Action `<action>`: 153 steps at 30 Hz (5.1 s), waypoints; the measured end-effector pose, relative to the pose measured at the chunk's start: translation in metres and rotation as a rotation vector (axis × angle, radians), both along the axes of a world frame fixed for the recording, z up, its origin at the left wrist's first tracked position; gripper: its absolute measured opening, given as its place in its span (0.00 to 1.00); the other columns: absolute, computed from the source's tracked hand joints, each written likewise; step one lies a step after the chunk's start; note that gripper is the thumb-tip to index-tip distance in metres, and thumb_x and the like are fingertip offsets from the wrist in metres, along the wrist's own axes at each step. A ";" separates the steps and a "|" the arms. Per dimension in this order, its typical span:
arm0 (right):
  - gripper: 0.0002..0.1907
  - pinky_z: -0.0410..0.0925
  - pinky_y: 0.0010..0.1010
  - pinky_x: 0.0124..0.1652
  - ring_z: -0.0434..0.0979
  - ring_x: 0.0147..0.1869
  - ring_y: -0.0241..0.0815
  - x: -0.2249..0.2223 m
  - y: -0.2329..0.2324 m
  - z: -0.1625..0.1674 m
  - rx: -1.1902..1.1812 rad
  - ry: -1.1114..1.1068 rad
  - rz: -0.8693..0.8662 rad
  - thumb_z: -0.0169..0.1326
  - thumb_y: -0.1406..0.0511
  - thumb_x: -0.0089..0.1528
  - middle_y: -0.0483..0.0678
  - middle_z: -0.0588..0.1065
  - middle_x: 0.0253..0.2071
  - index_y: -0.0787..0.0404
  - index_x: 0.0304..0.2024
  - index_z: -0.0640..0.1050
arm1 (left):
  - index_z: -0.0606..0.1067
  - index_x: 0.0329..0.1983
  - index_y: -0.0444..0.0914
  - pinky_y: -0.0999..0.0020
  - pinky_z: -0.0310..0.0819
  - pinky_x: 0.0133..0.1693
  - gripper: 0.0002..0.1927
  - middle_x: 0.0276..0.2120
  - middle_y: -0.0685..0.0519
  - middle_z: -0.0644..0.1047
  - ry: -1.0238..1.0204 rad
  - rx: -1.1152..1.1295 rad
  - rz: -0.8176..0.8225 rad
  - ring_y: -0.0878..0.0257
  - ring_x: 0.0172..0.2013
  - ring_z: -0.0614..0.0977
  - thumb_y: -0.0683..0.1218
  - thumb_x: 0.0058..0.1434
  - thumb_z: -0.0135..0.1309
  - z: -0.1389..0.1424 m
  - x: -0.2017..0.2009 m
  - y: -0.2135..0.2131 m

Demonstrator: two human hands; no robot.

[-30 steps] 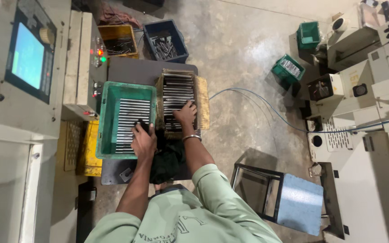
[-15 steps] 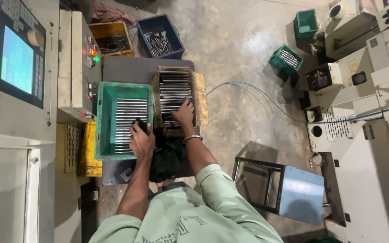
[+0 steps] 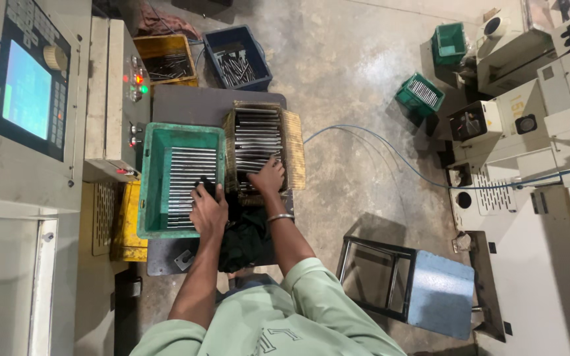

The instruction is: The person operates a metalworking machine by inserting cylindrical metal rods into the machine's interior, adjusting internal components, and using a tool to manipulate parts. The person then closes the machine door and continues handling metal rods from a nearby container.

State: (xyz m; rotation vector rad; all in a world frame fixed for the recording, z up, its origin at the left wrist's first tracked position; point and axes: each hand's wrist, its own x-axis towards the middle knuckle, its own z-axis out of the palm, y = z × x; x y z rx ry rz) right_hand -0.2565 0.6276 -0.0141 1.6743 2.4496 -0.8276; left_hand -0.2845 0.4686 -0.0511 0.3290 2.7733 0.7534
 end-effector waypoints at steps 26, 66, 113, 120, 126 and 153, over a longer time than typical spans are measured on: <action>0.09 0.76 0.45 0.40 0.84 0.42 0.55 0.032 0.001 0.002 0.380 -0.139 0.581 0.54 0.69 0.63 0.56 0.82 0.37 0.61 0.45 0.79 | 0.71 0.51 0.33 0.45 0.78 0.40 0.29 0.49 0.38 0.74 0.122 -0.009 0.023 0.40 0.44 0.82 0.64 0.70 0.45 0.011 0.008 -0.006; 0.16 0.70 0.29 0.30 0.77 0.29 0.36 0.263 -0.278 0.053 -0.708 0.305 0.541 0.56 0.58 0.68 0.47 0.79 0.32 0.64 0.49 0.81 | 0.67 0.60 0.37 0.61 0.79 0.36 0.14 0.42 0.43 0.77 -1.386 1.394 0.710 0.54 0.35 0.78 0.41 0.72 0.44 -0.002 0.152 -0.236; 0.24 0.75 0.37 0.46 0.85 0.47 0.52 0.289 -0.395 0.050 -0.334 0.472 0.597 0.63 0.68 0.57 0.56 0.81 0.46 0.57 0.57 0.79 | 0.68 0.44 0.37 0.35 0.73 0.51 0.12 0.47 0.36 0.78 -1.420 1.437 0.852 0.41 0.48 0.80 0.43 0.70 0.31 0.003 0.201 -0.339; 0.25 0.76 0.38 0.45 0.85 0.46 0.52 0.273 -0.399 0.031 -0.274 0.384 0.539 0.62 0.66 0.57 0.57 0.81 0.45 0.57 0.59 0.79 | 0.61 0.52 0.41 0.36 0.78 0.52 0.07 0.44 0.35 0.76 -1.216 1.811 0.954 0.37 0.45 0.81 0.41 0.73 0.34 -0.007 0.181 -0.330; 0.21 0.75 0.36 0.46 0.84 0.47 0.47 0.264 -0.397 0.014 -0.379 0.553 0.536 0.62 0.64 0.62 0.56 0.82 0.47 0.63 0.57 0.77 | 0.60 0.63 0.43 0.44 0.81 0.48 0.16 0.45 0.41 0.75 -0.816 1.541 0.799 0.45 0.42 0.82 0.40 0.74 0.36 -0.006 0.179 -0.335; 0.15 0.69 0.22 0.36 0.72 0.38 0.28 0.229 -0.332 -0.005 -0.658 0.830 0.507 0.67 0.70 0.56 0.42 0.77 0.49 0.62 0.34 0.71 | 0.70 0.43 0.34 0.39 0.73 0.57 0.11 0.45 0.38 0.80 -1.405 1.557 1.005 0.43 0.49 0.82 0.36 0.69 0.34 -0.009 0.124 -0.289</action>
